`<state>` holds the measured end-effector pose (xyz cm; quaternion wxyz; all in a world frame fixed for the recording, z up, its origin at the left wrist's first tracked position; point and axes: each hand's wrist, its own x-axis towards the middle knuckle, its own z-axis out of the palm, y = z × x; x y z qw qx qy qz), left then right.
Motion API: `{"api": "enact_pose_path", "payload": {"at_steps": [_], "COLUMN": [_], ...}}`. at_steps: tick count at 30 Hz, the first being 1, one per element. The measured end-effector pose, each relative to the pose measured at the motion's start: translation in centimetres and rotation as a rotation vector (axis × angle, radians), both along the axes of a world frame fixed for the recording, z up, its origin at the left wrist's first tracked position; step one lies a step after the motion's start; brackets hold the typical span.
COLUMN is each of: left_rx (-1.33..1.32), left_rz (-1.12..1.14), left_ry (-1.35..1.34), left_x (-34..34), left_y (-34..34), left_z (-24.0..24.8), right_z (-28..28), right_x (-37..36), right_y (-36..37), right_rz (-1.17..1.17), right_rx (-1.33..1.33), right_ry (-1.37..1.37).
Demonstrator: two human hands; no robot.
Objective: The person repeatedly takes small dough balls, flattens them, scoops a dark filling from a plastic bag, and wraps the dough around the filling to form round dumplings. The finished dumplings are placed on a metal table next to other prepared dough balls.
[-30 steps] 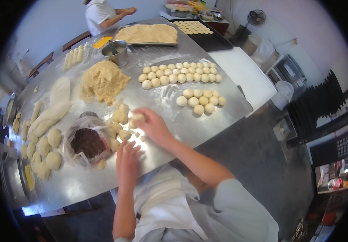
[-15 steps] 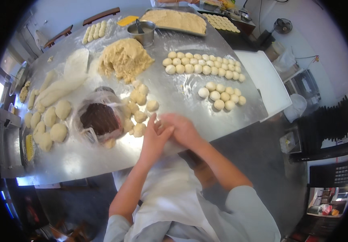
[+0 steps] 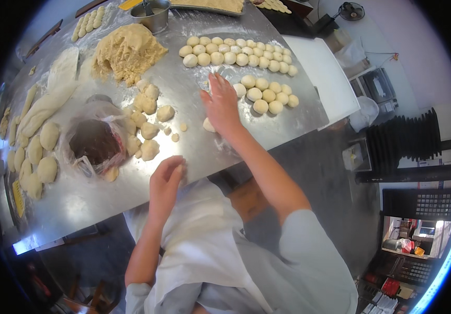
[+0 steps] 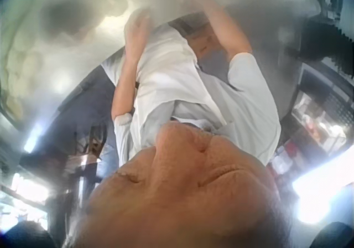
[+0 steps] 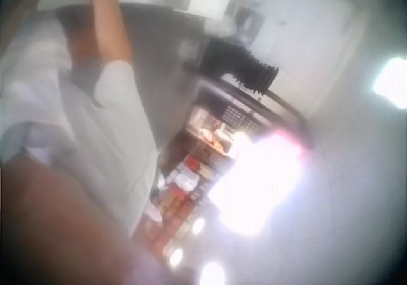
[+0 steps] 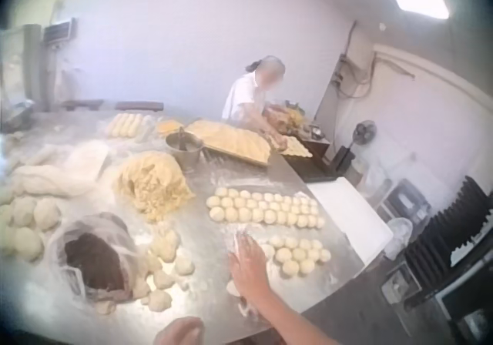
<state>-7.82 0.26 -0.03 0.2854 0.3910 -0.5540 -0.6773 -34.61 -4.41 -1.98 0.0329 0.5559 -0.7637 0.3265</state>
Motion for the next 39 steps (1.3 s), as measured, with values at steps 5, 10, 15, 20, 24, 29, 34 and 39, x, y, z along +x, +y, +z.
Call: {"api": "enact_pose_path", "payload": {"at_steps": [5,10,15,20,24,29,34,39], "left_rx": [0.014,0.016,0.129,0.327,0.672,0.748,0.664,0.636], "left_rz": [-0.033,-0.028,0.005,0.091,0.010,0.184,0.183,0.241], "left_ry": [-0.003,0.015,0.067,0.213,0.540,0.575,0.673,0.700], "left_x": [-0.7,-1.5,-1.2,-1.0,-1.6,1.6,3.7,4.9], "left_y": [0.0,-0.7,-0.5,-0.7,-1.4,-1.2,-0.5,-0.4], "left_z": [-0.1,-1.2,-1.3,-1.7,-0.1,-2.1,-2.1,-1.0], "right_z": [-2.2,-2.7,-1.4,0.2,2.1,2.8,-0.5,0.9], "right_x": [2.5,2.3,0.4,4.9,8.7,6.8,4.9,5.3], "right_y": [0.0,-0.5,4.1,7.4,7.6,4.8,2.7,3.7], "right_rz": [-0.005,0.005,-0.009,-0.078,0.360,0.405,0.359,0.236], "right_rx": [0.327,0.263,0.007,0.157,0.126,0.092,0.146,0.233], "right_ry": [0.177,0.145,-0.493,-0.623,-0.784,-0.362,-0.237,-0.521]}}
